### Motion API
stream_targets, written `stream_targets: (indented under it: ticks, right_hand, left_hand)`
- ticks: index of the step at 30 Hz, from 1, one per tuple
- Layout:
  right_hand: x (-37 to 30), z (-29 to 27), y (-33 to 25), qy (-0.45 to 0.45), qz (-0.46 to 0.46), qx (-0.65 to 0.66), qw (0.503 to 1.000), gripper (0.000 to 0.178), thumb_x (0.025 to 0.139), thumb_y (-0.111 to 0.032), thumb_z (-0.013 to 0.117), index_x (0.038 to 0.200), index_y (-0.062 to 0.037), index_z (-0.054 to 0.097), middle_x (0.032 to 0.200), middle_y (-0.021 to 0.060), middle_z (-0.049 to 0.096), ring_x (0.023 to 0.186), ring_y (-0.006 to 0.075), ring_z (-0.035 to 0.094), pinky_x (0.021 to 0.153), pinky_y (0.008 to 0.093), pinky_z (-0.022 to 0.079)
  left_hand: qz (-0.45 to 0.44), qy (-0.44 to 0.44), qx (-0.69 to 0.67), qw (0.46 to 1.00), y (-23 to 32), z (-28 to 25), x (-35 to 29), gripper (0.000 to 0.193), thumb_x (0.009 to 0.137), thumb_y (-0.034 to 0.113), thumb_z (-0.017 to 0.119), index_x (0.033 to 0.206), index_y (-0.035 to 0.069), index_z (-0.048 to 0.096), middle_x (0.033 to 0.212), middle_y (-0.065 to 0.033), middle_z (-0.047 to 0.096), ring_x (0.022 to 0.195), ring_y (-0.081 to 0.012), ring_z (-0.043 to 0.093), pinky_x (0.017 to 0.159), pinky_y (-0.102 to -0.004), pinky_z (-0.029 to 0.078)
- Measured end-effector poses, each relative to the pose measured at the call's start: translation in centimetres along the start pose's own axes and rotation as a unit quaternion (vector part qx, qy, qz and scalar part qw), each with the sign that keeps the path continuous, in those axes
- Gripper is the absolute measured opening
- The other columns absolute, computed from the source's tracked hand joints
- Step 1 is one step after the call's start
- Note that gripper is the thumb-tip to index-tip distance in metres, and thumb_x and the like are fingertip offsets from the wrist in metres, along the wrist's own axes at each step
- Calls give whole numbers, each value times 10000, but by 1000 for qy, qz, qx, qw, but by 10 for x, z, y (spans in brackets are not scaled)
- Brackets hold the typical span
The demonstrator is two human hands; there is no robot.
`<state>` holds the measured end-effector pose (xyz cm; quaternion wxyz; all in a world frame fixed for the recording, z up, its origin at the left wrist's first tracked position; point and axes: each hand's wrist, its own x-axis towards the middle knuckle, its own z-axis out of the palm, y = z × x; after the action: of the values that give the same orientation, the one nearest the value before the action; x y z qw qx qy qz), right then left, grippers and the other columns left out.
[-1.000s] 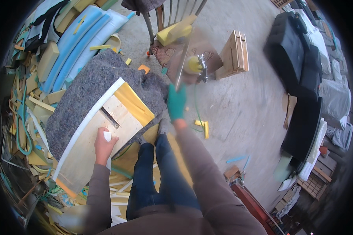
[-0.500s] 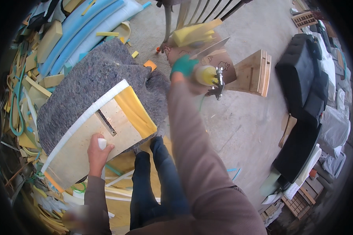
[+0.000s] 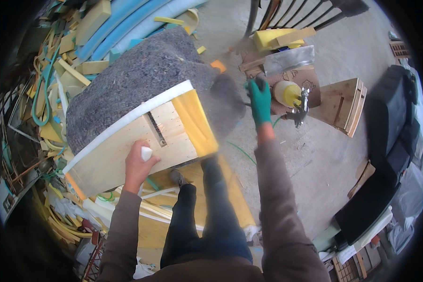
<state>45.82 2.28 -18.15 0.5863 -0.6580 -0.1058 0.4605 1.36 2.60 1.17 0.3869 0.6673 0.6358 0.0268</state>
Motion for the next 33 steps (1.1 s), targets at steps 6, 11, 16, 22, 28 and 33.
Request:
stream_targets:
  ticks: [6,11,16,22,28,33]
  right_hand:
    - [-184,-37,27,-1,77,-32,996,370,1150,-244,641,1429,-5,680,1320,91,734,1120,207,742,970,346,593]
    - [-217,-85,33,131,64,-114,983,357,1142,-210,670,1442,-16,666,1330,71,733,1131,161,728,925,312,574]
    - [-204,-69,13,-13,-9,-93,996,404,1142,-220,681,1485,-7,652,1377,77,730,1209,176,717,1027,331,557]
    - [-202,40,13,-141,-89,-150,974,499,1141,-262,690,1547,10,588,1465,85,688,1318,165,634,1123,340,512]
    - [-191,72,5,-145,-44,-170,974,479,1084,-319,767,1388,28,636,1231,77,694,1089,141,627,957,324,532]
    - [-182,68,-6,-115,-32,-202,972,540,1068,-336,783,1433,43,661,1213,57,715,1034,148,653,912,325,545]
  left_hand:
    - [-5,9,15,1000,6,0,-1,480,820,155,914,1204,86,634,1143,-169,713,1071,-413,695,940,-495,562]
    - [-60,25,-63,996,-25,-5,-28,433,883,191,896,1197,69,624,1021,-158,707,967,-330,720,864,-452,576]
    - [-235,116,-178,948,-119,-26,-103,387,960,243,869,1214,71,634,1032,-113,709,969,-216,724,806,-416,589]
    - [-334,257,-523,741,-230,-21,-160,578,1055,338,803,1450,13,533,1359,-194,638,1196,-346,714,929,-521,611]
    - [-313,337,-644,611,-264,-7,-118,544,1053,314,796,1448,28,554,1328,-185,661,1234,-385,692,1043,-597,559]
    - [-344,360,-666,555,-265,-7,-122,430,1059,253,777,1386,58,578,1169,-152,659,974,-339,709,881,-572,610]
